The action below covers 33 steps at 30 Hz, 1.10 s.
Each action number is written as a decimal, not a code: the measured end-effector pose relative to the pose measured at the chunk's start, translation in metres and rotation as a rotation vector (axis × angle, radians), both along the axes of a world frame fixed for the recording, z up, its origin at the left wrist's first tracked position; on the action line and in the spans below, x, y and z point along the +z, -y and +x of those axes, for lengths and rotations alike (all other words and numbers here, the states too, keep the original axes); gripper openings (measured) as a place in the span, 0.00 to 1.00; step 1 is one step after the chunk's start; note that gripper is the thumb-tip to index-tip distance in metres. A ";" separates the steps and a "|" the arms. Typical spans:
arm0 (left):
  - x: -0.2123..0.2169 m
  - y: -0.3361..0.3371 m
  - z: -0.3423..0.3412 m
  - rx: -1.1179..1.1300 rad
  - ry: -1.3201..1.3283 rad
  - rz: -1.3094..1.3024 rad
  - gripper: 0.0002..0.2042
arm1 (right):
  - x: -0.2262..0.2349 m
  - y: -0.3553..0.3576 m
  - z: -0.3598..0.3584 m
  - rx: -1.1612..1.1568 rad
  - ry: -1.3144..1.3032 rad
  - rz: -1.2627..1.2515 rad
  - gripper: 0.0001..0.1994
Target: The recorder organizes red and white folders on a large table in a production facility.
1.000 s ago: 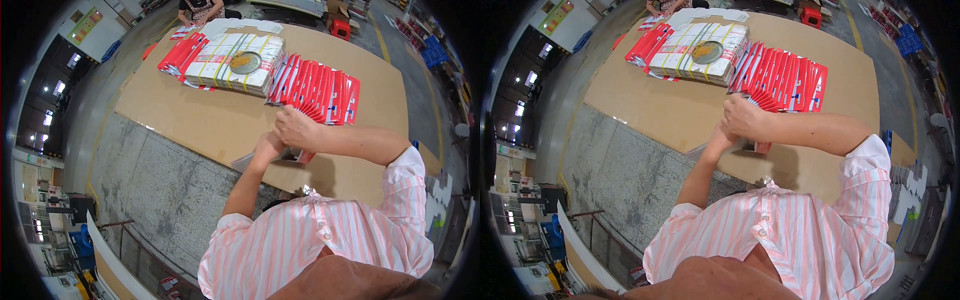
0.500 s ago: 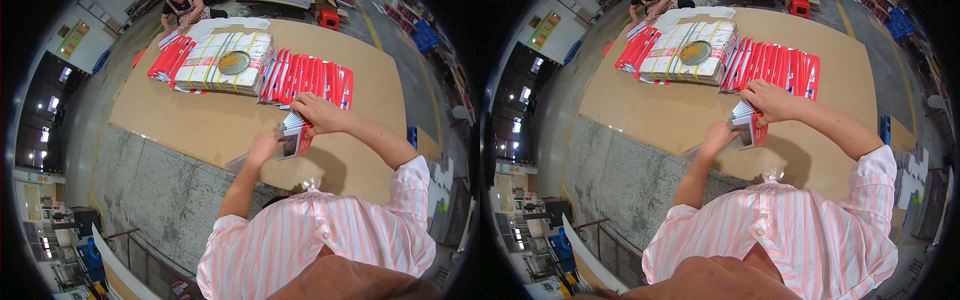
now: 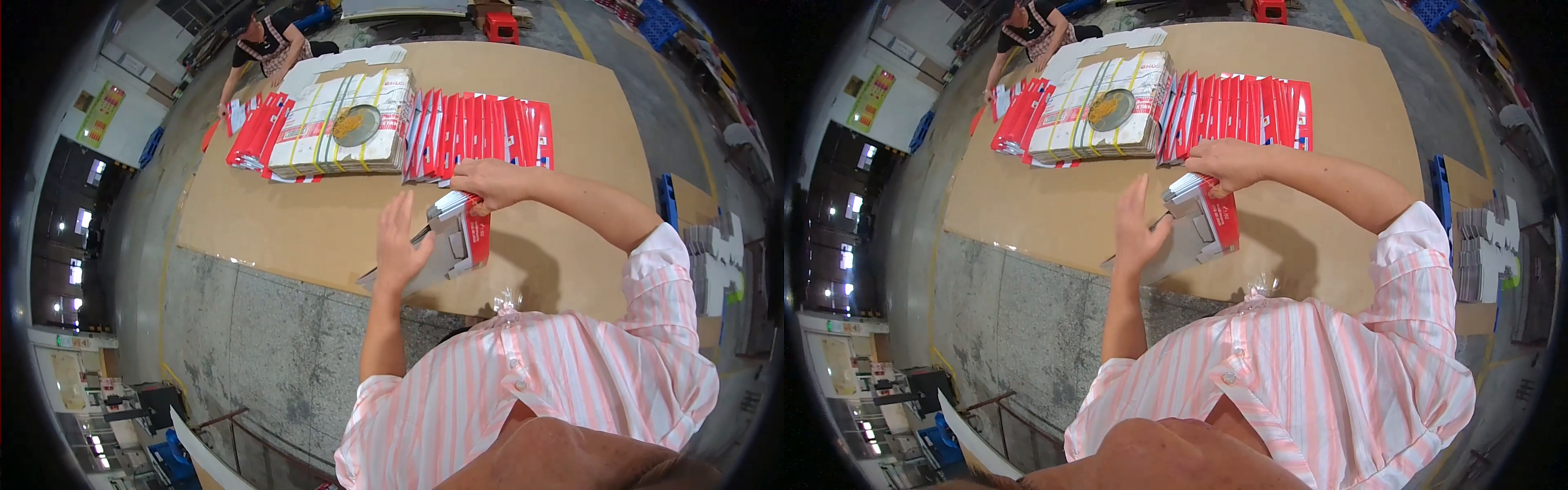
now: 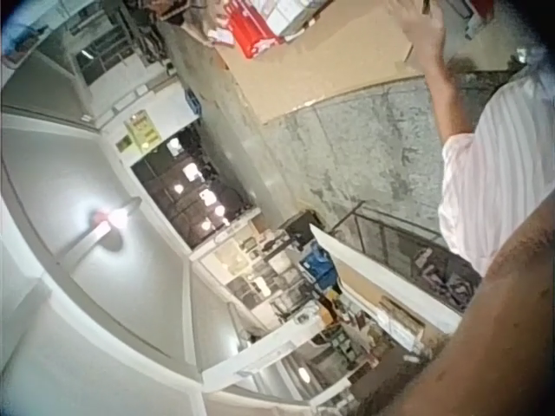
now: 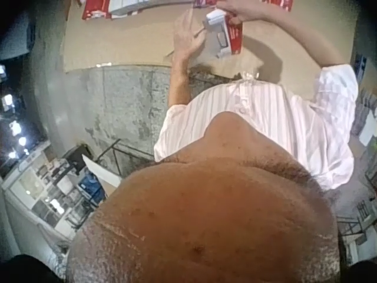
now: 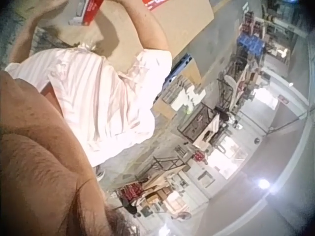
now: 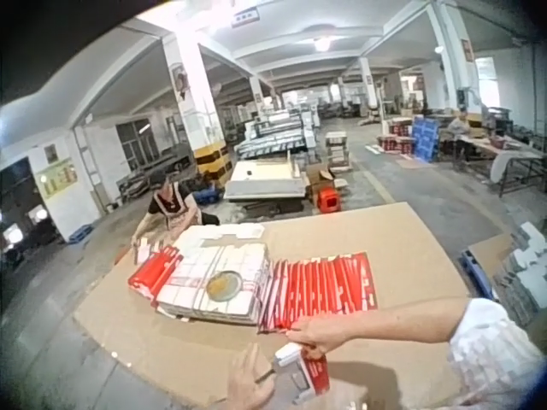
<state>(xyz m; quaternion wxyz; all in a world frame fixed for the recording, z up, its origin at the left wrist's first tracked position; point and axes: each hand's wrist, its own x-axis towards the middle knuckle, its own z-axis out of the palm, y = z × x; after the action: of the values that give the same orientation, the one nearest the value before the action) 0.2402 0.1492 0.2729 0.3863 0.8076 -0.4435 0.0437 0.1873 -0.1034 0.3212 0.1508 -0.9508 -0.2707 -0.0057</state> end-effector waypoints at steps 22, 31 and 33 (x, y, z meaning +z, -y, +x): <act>0.044 0.052 -0.002 -0.523 0.848 0.012 0.12 | -0.002 -0.006 -0.004 -0.015 0.041 0.134 0.20; 0.062 0.018 0.008 -0.607 0.508 -0.057 0.07 | 0.005 -0.013 -0.010 -0.123 -0.083 0.221 0.25; 0.067 0.004 0.014 -0.528 0.661 0.040 0.08 | 0.005 -0.015 -0.013 -0.125 -0.097 0.265 0.26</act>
<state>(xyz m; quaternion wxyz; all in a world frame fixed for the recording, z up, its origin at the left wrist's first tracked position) 0.2546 0.1448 0.3396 0.2054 0.6162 -0.7358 0.1913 0.1745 -0.0889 0.3266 0.2874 -0.9366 -0.2003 -0.0049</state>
